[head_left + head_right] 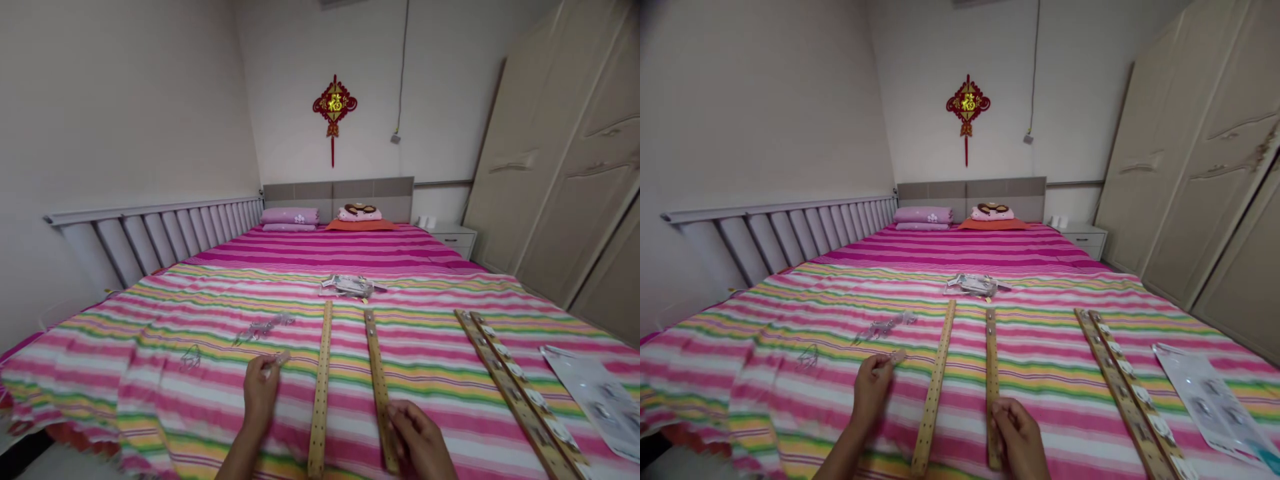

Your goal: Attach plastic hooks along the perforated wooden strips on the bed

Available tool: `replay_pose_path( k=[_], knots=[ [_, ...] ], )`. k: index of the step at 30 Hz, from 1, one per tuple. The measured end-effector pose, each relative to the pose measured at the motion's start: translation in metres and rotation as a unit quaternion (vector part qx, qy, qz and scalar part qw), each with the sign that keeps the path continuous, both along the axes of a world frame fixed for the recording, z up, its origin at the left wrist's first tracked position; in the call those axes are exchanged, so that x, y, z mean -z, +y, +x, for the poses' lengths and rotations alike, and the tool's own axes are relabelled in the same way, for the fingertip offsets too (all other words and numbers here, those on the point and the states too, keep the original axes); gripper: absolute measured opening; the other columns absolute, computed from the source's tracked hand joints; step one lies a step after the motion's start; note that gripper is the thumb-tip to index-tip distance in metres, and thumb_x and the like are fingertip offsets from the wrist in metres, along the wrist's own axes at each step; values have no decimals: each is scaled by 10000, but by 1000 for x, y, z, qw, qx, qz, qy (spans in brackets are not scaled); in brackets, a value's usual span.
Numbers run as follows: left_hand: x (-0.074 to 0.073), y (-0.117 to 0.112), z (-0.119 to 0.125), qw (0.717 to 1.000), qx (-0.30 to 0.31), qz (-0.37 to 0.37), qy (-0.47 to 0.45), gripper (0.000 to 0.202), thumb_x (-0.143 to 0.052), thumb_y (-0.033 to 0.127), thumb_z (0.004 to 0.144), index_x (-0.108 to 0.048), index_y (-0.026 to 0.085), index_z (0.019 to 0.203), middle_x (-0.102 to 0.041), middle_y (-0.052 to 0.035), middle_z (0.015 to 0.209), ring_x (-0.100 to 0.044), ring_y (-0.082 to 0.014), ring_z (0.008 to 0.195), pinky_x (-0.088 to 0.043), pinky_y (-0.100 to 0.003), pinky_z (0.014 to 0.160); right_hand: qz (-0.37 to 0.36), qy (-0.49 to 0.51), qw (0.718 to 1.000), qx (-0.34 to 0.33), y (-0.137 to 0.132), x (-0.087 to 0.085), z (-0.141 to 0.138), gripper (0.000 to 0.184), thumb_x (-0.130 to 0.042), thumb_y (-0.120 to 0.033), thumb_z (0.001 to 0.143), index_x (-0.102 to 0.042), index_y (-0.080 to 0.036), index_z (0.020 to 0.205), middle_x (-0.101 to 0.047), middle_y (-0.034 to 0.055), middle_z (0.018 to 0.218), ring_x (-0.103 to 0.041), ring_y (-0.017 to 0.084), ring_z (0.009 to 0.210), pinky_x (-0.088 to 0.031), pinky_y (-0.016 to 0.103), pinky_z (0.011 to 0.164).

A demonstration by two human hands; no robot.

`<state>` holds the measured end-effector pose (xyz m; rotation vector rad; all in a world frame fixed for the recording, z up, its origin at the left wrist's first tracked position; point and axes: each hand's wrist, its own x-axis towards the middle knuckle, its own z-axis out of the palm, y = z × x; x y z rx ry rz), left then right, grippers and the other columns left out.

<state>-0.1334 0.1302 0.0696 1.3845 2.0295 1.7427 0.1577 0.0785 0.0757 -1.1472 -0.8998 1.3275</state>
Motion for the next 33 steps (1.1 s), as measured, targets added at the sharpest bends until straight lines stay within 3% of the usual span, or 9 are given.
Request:
replay_pose_path(
  k=[4,10,17,21,24,27,30,33],
  knots=[
    [-19,-31,37,975,49,113,186,97,-534,201,780,-625,203,815,-610,-52,910,-597,-201,909,-501,-334,792,19,-14,997,-76,-8,1,-24,466,-720,-625,571,-608,-180,651,-438,-77,413,-334,64,310,-219,205,333],
    [-35,-61,80,918,56,196,339,160,-570,112,790,-634,209,899,-621,-67,957,-589,-183,890,-465,-325,791,35,-10,990,-133,-19,-23,-55,453,-701,-621,620,-571,-188,620,-427,-82,411,-333,58,320,-214,196,330],
    [-38,-72,102,907,92,227,341,193,-578,111,799,-662,237,917,-643,-57,964,-585,-179,893,-432,-330,785,21,69,994,-84,-21,-31,-57,464,-657,-633,675,-581,-177,636,-407,-86,349,-299,49,293,-179,187,327],
    [-42,-75,103,901,149,243,327,200,-563,99,797,-669,246,881,-623,-51,937,-588,-163,893,-479,-285,750,17,125,992,-14,-18,-34,-43,489,-606,-648,718,-588,-163,664,-552,-27,513,-344,42,317,-188,194,322],
    [-43,-75,103,889,181,250,338,227,-560,90,790,-673,259,890,-619,-49,942,-592,-157,884,-497,-268,721,15,144,989,-26,-17,-36,-33,448,-636,-614,716,-584,-169,687,-539,-32,519,-347,51,322,-193,201,318],
    [-42,-75,105,894,162,247,337,218,-559,85,792,-665,246,894,-628,-51,929,-597,-161,872,-492,-283,736,30,136,989,-43,-20,-34,-30,417,-637,-578,738,-585,-168,684,-531,-34,522,-333,50,333,-185,201,328],
    [-40,-76,110,898,135,238,346,199,-563,90,800,-661,233,896,-644,-57,926,-601,-171,875,-470,-303,759,22,116,991,-58,-24,-29,-34,413,-677,-559,707,-575,-165,636,-430,-75,401,-272,41,320,-147,200,345],
    [-36,-78,115,888,146,234,369,190,-571,112,804,-666,235,912,-662,-56,928,-606,-175,874,-447,-304,754,7,114,992,-62,-26,-25,-39,411,-725,-543,653,-552,-173,603,-363,-102,335,-230,34,312,-122,201,357]
  ],
)
